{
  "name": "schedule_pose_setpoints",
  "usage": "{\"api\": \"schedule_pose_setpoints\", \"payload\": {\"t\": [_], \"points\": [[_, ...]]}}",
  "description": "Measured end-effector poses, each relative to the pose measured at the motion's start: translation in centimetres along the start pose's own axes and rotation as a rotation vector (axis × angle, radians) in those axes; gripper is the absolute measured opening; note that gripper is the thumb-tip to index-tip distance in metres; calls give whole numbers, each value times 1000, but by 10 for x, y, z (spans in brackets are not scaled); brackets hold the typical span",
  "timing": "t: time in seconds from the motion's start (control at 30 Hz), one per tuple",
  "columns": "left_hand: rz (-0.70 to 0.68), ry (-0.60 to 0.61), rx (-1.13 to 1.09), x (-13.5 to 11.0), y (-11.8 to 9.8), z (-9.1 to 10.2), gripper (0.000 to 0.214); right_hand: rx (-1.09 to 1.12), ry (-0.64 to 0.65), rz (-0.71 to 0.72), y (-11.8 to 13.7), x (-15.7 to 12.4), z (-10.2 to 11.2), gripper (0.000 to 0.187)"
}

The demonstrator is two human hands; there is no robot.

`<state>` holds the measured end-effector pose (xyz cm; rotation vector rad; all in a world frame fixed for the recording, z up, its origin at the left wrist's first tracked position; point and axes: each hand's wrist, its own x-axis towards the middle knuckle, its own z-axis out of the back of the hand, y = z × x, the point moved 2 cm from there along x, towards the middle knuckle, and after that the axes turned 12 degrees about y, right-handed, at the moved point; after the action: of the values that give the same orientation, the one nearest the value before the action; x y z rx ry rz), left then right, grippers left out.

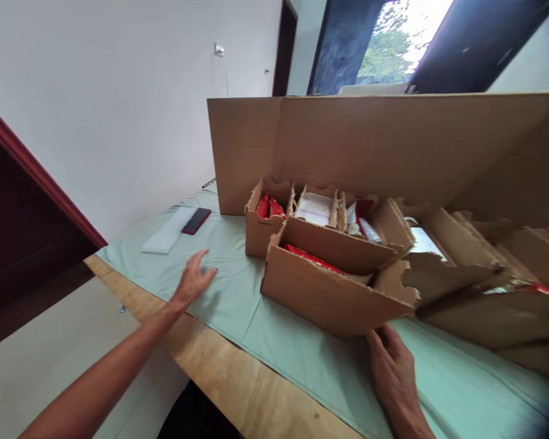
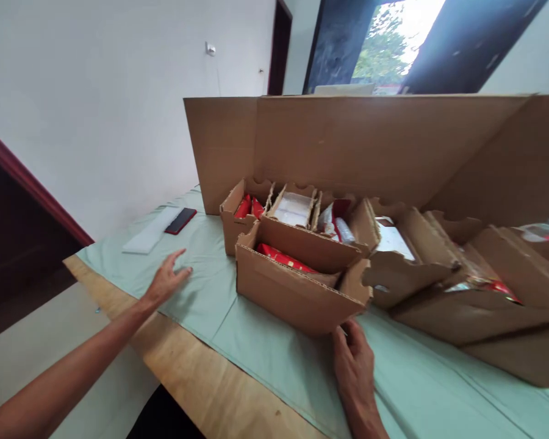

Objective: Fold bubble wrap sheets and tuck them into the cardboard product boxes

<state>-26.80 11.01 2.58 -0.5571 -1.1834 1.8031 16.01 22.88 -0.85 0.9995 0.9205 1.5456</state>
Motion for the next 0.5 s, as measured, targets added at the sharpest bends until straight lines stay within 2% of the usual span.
{"api": "schedule_pose_setpoints", "payload": {"t": [0.1,0.2,0.3,0.37,0.5], "points": [[121,-168,164,33,21,67,51,-84,20,11,-5,5,-2,39],[262,-217,251,56,38,105,41,-114,10,-17,-6,8,-1,36],[357,-210,246,66,48,121,38,-123,7,-31,-5,7,0,32],[393,-215,203,64,47,128,39,-131,5,-20,-4,6,0,31],[379,-214,13,39,26,135,26,-140,5,-32,3,8,1,37]]}}
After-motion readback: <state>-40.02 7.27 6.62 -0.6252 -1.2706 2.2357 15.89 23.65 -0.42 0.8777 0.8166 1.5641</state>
